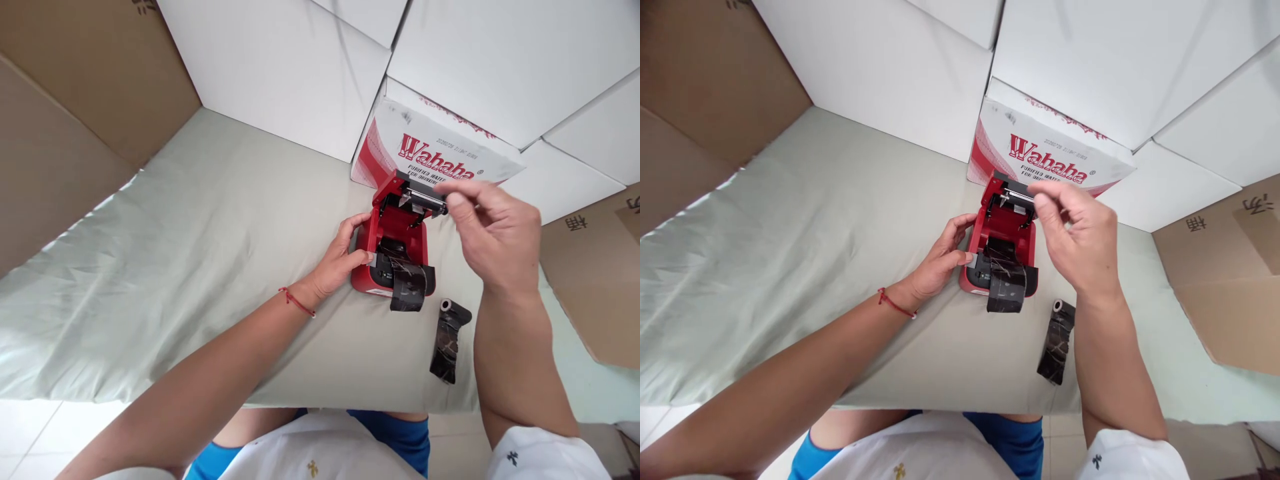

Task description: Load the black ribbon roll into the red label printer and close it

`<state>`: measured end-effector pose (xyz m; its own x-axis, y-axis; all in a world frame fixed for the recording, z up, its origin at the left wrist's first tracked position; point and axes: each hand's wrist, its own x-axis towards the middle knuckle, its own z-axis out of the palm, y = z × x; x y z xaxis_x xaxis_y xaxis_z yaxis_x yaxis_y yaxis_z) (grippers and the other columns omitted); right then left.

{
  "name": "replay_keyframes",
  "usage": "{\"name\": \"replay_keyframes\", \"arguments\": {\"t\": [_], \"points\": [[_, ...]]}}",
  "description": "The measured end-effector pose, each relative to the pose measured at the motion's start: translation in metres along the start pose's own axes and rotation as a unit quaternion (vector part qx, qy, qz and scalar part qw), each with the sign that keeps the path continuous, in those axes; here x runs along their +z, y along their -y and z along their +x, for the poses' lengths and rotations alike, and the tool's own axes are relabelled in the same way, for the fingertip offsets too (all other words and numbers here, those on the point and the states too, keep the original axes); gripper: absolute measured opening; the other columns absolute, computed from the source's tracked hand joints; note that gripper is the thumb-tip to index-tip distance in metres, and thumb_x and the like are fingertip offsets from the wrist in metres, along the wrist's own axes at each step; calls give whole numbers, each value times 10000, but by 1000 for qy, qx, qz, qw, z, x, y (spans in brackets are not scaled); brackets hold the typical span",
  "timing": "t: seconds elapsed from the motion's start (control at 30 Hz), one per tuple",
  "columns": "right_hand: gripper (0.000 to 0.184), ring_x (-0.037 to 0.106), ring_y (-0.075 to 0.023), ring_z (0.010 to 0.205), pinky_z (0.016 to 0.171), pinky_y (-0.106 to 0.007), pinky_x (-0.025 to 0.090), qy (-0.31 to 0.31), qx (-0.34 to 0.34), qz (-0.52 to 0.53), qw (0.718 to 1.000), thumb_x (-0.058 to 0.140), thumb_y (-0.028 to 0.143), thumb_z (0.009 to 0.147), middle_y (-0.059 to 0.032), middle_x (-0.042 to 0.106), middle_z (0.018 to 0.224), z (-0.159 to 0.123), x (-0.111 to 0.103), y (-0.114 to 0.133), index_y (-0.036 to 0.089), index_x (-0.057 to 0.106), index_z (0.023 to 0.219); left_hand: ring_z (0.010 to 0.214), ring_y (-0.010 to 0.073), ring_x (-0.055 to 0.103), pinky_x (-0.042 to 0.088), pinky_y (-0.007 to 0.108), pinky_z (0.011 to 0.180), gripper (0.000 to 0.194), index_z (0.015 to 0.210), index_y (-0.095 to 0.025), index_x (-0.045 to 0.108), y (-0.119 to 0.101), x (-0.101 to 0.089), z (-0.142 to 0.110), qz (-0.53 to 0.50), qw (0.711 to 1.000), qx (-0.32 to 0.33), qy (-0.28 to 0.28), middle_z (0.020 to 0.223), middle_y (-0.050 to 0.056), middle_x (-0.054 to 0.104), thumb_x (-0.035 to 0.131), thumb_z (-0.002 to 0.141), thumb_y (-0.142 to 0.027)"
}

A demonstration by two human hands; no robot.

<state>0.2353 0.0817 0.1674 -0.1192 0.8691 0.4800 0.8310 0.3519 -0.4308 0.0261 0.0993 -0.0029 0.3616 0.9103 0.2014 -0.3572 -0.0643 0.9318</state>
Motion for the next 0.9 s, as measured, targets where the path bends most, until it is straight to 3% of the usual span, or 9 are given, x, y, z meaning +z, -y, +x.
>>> {"name": "replay_keyframes", "arguments": {"t": [0.07,0.17,0.3,0.47,0.57,0.67,0.8,0.9], "points": [[422,709,-311,1283,1134,-540,552,-58,-28,-47,997,572,530,1107,-113,767,1396,4,6,-14,278,756,1391,1611,352,389,316,587,1376,715,1524,-307,497,2,-1,0,5,1000,6,4,1680,55,485,674,831,-320],[585,604,-343,1471,1244,-611,462,-11,-46,-68,997,470,637,1121,-156,699,1526,7,17,-34,240,687,1493,1654,344,337,255,587,1414,746,1551,-316,461,5,-2,1,14,1000,13,4,1720,57,435,682,839,-334],[539,695,-295,1359,1204,-549,508,11,-31,-24,999,401,582,1160,-128,787,1376,-6,22,-33,237,781,1325,1732,348,185,198,609,1437,891,1655,-359,325,6,-2,0,31,1000,6,-1,1812,46,276,694,845,-343],[386,760,-252,1195,1086,-464,572,3,-47,-8,999,479,416,1164,-90,837,1204,-36,13,-12,242,823,1200,1745,371,145,165,668,1432,913,1711,-439,240,6,-3,-4,80,996,31,-6,1863,-6,153,658,902,-374],[373,752,-259,1203,1077,-467,574,18,-57,-5,998,491,373,1159,-109,834,1202,-51,12,-9,215,826,1206,1753,352,119,146,657,1439,730,1688,-450,346,2,-4,-7,118,991,70,-6,1853,-20,197,581,997,-444],[362,739,-259,1218,1061,-468,587,33,-53,4,998,502,351,1154,-122,824,1236,-64,14,-12,205,826,1220,1755,330,126,218,621,1436,570,1634,-415,482,-2,-4,-10,158,983,89,-2,1834,12,227,479,1084,-566],[329,747,-239,1167,1015,-454,610,39,-46,14,998,521,312,1146,-110,831,1207,-76,20,-14,221,836,1172,1734,310,212,245,585,1442,588,1497,-353,638,-7,-2,-11,197,974,107,-14,1782,64,294,391,1106,-716],[301,757,-226,1133,1002,-441,621,19,-49,20,998,542,279,1136,-96,839,1174,-81,26,-14,232,839,1142,1730,304,225,265,584,1438,595,1366,-321,703,-8,-2,-9,212,970,115,-20,1753,75,338,357,1112,-734]]}}
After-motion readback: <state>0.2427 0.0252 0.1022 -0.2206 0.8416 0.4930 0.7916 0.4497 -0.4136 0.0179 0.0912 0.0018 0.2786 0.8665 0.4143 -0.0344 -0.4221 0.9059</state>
